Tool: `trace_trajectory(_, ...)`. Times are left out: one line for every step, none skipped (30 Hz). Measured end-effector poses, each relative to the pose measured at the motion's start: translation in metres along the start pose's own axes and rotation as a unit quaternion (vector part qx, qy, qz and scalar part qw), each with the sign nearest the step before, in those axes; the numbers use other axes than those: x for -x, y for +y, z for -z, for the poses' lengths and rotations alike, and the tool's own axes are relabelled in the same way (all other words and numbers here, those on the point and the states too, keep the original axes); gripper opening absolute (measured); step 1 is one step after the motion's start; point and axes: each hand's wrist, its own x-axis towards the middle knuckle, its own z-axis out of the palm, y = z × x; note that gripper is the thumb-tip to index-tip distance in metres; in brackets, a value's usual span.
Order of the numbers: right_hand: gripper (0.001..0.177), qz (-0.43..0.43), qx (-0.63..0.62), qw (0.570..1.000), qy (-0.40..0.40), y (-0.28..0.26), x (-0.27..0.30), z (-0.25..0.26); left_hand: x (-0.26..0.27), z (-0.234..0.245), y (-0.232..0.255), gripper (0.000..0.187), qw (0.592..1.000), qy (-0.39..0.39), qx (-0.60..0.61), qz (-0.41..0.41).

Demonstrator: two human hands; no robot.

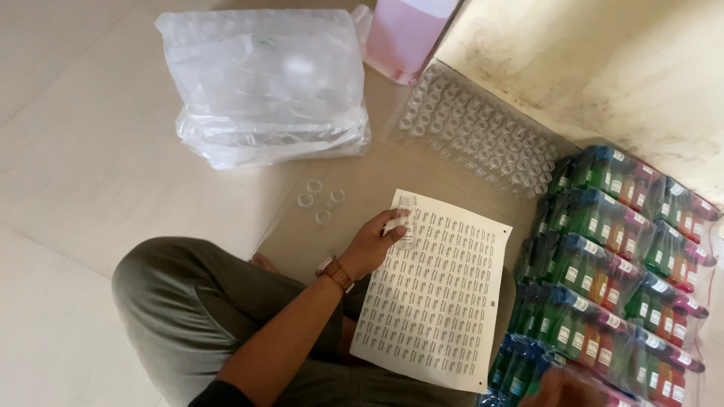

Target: The person peals small labels from a sheet and applies them to small clear plastic bottles, then places the labeled bottles into a bubble-wrap bag.

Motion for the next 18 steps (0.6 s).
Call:
trace_trajectory(0.016,0.012,0.009,1.0,0.007,-0.014,-0.059,-0.038,0.0,0.0,0.013,0.051,0.998,-0.023,-0.052,0.002)
trace_trajectory(0.016,0.023,0.022,0.999,0.009,-0.041,-0.11,-0.066,0.005,-0.003,0.021,0.047,0.994,-0.048,-0.099,0.008)
trace_trajectory(0.016,0.02,0.027,0.999,0.008,-0.048,-0.15,-0.089,0.005,-0.004,0.027,0.047,0.994,-0.051,-0.096,0.012)
trace_trajectory(0.028,0.056,-0.065,0.991,-0.105,-0.062,-0.192,-0.116,0.006,-0.001,0.035,0.046,0.997,-0.064,-0.03,-0.02)
trace_trajectory(0.057,0.089,-0.155,0.96,-0.216,-0.086,-0.236,-0.14,0.006,0.002,0.045,0.046,0.995,-0.076,0.036,-0.052)
trace_trajectory(0.057,0.091,-0.161,0.959,-0.213,-0.1,-0.254,-0.161,0.009,0.0,0.063,0.046,0.995,-0.073,0.03,-0.054)
trace_trajectory(0.069,0.038,-0.192,0.925,-0.327,-0.114,-0.272,-0.181,0.012,-0.002,0.081,0.046,0.991,-0.108,0.062,-0.04)
trace_trajectory(0.083,-0.02,-0.217,0.874,-0.435,-0.129,-0.287,-0.199,0.016,-0.006,0.096,0.047,0.985,-0.145,0.096,-0.021)
trace_trajectory(0.083,-0.023,-0.221,0.873,-0.434,-0.14,-0.291,-0.204,0.004,-0.001,0.093,0.047,0.985,-0.144,0.093,-0.017)
trace_trajectory(0.079,-0.061,-0.205,0.866,-0.453,-0.15,-0.298,-0.209,-0.011,0.002,0.09,0.044,0.982,-0.161,0.101,-0.007)
trace_trajectory(0.075,-0.1,-0.188,0.856,-0.471,-0.16,-0.306,-0.214,-0.027,0.006,0.088,0.042,0.978,-0.178,0.108,0.003)
trace_trajectory(0.075,-0.103,-0.188,0.856,-0.471,-0.153,-0.301,-0.216,-0.04,0.012,0.09,0.042,0.978,-0.179,0.109,0.006)
trace_trajectory(0.078,-0.11,-0.19,0.856,-0.469,-0.146,-0.297,-0.219,-0.053,0.017,0.092,0.038,0.971,-0.224,0.075,0.033)
trace_trajectory(0.081,-0.116,-0.19,0.855,-0.468,-0.138,-0.293,-0.221,-0.066,0.021,0.093,0.035,0.961,-0.268,0.043,0.058)
trace_trajectory(0.081,-0.118,-0.189,0.854,-0.47,-0.131,-0.284,-0.22,-0.061,0.017,0.111,0.035,0.961,-0.268,0.046,0.059)
trace_trajectory(0.072,-0.185,-0.249,0.836,-0.453,-0.127,-0.275,-0.22,-0.056,0.015,0.132,0.032,0.949,-0.292,0.018,0.116)
trace_trajectory(0.064,-0.251,-0.307,0.81,-0.433,-0.122,-0.267,-0.22,-0.05,0.012,0.154,0.031,0.933,-0.315,-0.01,0.173)
trace_trajectory(0.064,-0.253,-0.312,0.808,-0.431,-0.141,-0.257,-0.219,-0.038,0.013,0.185,0.031,0.933,-0.312,-0.014,0.177)
